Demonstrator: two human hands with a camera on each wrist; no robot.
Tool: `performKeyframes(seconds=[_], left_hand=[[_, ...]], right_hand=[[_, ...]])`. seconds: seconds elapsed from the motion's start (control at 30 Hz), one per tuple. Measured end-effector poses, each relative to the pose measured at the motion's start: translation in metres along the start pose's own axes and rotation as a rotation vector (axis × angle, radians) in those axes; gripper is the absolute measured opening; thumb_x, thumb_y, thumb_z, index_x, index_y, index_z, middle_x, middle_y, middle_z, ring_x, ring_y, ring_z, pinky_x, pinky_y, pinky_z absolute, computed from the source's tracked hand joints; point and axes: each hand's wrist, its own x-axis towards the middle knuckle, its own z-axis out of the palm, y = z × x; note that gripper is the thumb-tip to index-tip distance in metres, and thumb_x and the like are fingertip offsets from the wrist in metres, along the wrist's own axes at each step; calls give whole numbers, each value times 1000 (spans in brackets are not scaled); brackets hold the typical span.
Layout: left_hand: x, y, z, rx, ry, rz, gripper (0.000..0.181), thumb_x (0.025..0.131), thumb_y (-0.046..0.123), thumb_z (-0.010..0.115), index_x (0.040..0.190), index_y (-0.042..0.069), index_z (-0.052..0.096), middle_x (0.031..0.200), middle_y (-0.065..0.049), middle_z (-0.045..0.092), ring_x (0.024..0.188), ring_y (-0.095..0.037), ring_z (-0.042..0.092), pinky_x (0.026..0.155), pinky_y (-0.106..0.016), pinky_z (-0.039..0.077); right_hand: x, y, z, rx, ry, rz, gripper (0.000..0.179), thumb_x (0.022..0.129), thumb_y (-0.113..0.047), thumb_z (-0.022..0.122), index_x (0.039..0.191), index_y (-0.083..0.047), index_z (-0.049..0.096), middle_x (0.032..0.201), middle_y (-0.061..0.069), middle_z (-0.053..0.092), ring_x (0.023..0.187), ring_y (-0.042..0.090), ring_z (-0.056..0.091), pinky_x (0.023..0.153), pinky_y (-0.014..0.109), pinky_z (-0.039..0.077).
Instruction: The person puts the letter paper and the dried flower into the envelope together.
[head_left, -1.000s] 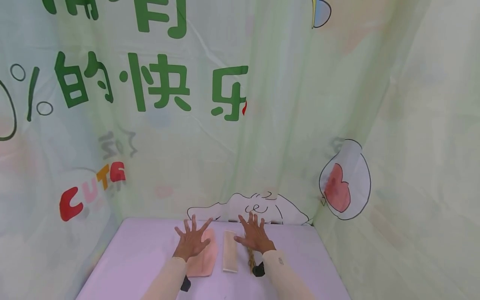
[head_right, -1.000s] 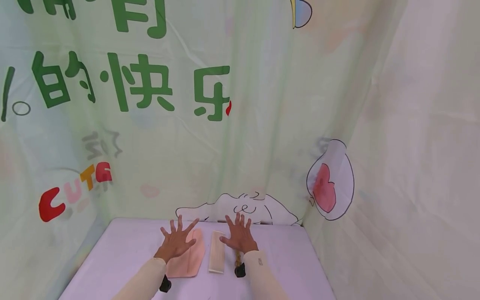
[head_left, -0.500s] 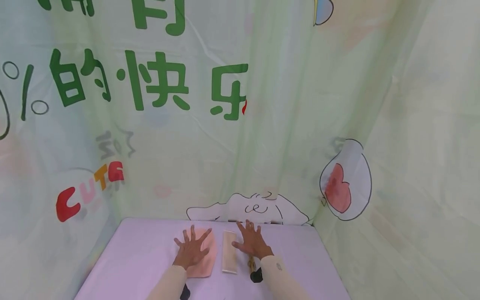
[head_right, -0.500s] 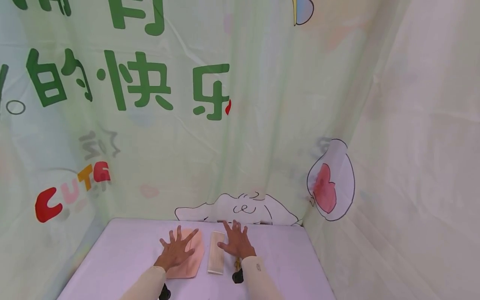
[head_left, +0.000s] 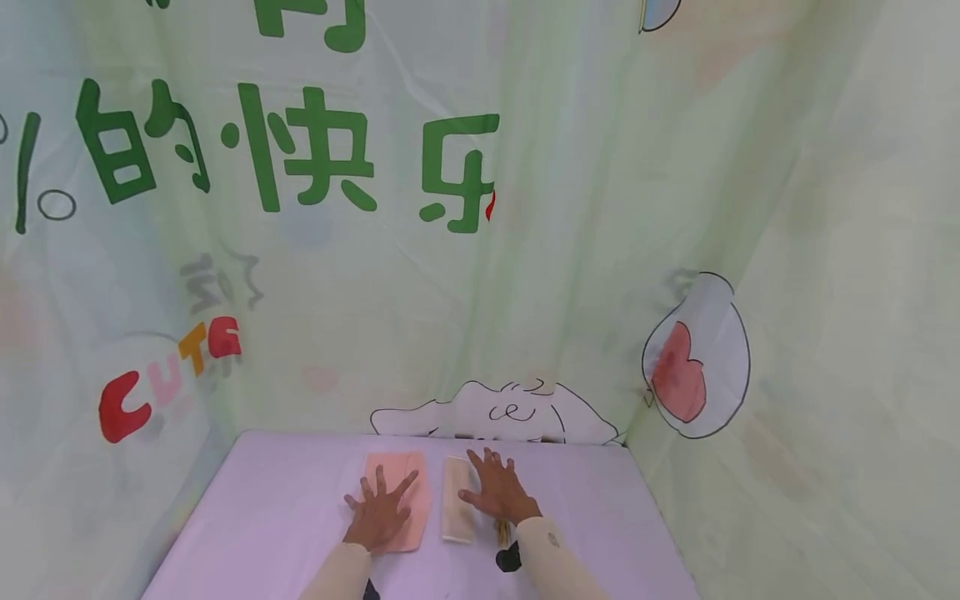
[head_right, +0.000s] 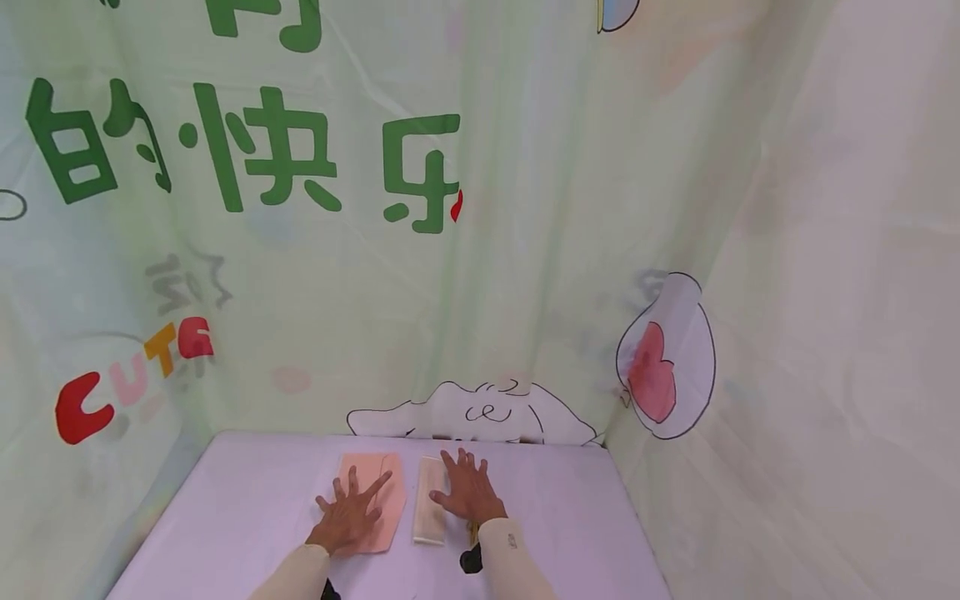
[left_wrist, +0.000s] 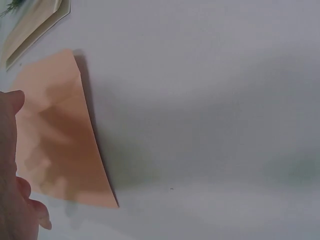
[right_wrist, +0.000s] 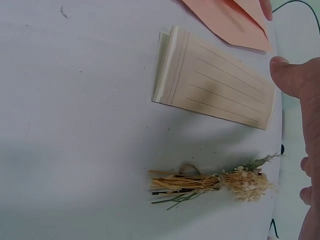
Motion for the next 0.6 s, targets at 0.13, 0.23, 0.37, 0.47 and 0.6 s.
performKeyframes(seconds=[0.13,0.23,0.37,0.47,0.6], left_hand=[[1,-4,10,-48,-7,-8,71,101,23,72,163,42,43,156,-48,42,131,-81,45,92,-100,31],[0,-5,16,-39,-37,-34,68,102,26,70,163,38,44,158,-48,42,133,-81,44,95,-100,30],[-1,-5,20,-29,-92,-82,64,102,29,69,162,35,46,160,-47,40,137,-80,42,98,-99,29],[0,-3,17,-52,-143,-124,60,104,29,67,161,31,49,164,-47,35,142,-80,37,102,-98,27],[1,-4,17,-110,-187,-160,57,106,28,63,161,24,49,167,-48,27,146,-81,28,107,-98,21]], right_hand=[[1,2,5,21,-19,8,79,99,-44,74,162,-5,47,166,35,45,154,55,45,126,76,29],[-1,1,9,34,-35,18,77,99,-42,76,161,-5,50,164,35,48,149,57,49,121,76,36],[-2,1,15,19,-46,33,77,98,-45,76,160,-6,52,162,33,51,145,57,52,118,74,42],[-1,2,19,5,-45,27,77,99,-45,76,159,-5,52,160,33,53,145,56,54,120,73,41],[0,3,21,5,-39,21,75,99,-43,77,158,-4,53,159,33,54,145,54,55,121,72,40]])
